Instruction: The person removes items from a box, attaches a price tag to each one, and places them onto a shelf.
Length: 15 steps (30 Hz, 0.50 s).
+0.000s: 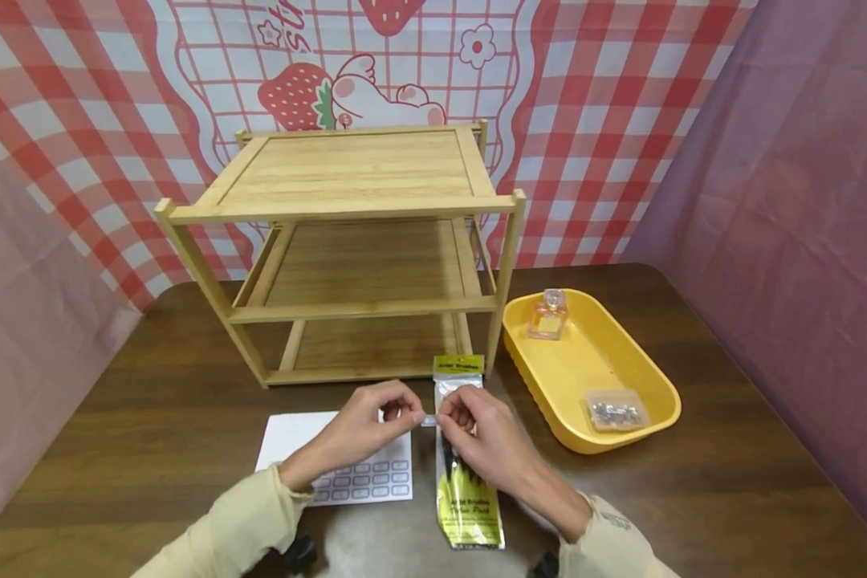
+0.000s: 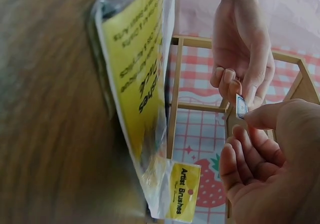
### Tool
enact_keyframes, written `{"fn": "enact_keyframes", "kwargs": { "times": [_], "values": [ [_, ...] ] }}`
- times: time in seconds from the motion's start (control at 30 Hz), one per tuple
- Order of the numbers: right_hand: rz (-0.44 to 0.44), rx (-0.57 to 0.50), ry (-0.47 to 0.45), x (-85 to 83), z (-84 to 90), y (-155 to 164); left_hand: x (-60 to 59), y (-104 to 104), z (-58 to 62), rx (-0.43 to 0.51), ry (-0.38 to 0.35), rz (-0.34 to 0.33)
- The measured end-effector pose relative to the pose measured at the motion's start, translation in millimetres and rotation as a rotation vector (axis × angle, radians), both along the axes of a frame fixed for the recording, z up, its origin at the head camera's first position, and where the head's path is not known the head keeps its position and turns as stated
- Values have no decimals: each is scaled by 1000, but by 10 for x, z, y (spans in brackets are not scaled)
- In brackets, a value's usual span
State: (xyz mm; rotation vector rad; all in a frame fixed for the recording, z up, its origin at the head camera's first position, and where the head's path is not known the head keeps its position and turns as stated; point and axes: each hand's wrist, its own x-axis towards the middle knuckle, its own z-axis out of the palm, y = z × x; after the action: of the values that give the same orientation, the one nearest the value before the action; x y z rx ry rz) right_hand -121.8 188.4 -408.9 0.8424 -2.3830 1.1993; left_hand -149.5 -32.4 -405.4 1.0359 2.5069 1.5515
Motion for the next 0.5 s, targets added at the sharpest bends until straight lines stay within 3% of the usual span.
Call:
{"fn": "enact_keyframes", "kwargs": {
  "times": [0.5],
  "values": [
    [-33,26,-76,61,-77,129,-1,137,-97,-31,-51,-61]
  ]
}}
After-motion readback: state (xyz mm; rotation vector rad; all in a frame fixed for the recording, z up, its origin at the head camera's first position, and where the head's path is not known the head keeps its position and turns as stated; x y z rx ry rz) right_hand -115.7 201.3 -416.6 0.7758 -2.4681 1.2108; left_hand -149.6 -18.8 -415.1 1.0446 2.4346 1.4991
